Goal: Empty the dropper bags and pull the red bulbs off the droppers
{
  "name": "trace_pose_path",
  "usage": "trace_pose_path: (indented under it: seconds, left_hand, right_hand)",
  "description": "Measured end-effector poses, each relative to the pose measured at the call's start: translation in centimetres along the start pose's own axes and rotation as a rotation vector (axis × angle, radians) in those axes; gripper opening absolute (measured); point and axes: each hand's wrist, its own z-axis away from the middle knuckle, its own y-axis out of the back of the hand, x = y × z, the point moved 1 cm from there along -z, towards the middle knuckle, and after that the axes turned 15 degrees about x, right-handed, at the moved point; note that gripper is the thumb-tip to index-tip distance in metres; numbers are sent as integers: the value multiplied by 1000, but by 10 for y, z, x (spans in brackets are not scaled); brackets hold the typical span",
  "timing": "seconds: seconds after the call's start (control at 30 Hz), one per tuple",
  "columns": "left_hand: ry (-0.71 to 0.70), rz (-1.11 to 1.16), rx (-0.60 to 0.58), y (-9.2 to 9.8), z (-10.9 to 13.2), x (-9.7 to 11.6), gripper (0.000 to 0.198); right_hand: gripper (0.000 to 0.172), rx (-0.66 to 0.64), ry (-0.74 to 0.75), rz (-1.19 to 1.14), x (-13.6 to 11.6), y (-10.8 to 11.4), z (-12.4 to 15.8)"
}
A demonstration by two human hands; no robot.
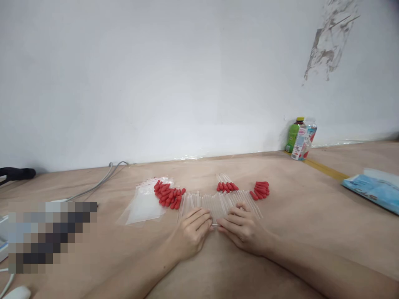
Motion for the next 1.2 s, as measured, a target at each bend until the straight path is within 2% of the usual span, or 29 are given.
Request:
trace_pose_path:
  seconds: [0.2, 0.4, 0.63, 1.07, 1.13, 1.2]
  left_hand:
    - [41, 73, -5, 1, 0, 2, 14]
    - [90, 158, -25, 2, -1, 2, 14]
    - [167, 253, -71, 4, -1, 3, 15]
    - [182, 252, -49, 9, -4, 5, 17]
    - [184, 234, -35, 10, -1, 0, 16]
    - [245, 171, 25, 13, 3, -10, 16]
  right_hand:
    - [15, -14, 142, -20, 4, 1, 8]
    - [19, -48, 318, -15, 6, 10, 4]
    - [25, -37, 432, 0, 8, 13, 4]
    - [29, -7, 462, 7, 9, 26, -4]
    - [28, 11, 439, 5, 14, 30, -4]
    - [25, 58, 343, 72, 26, 35, -1]
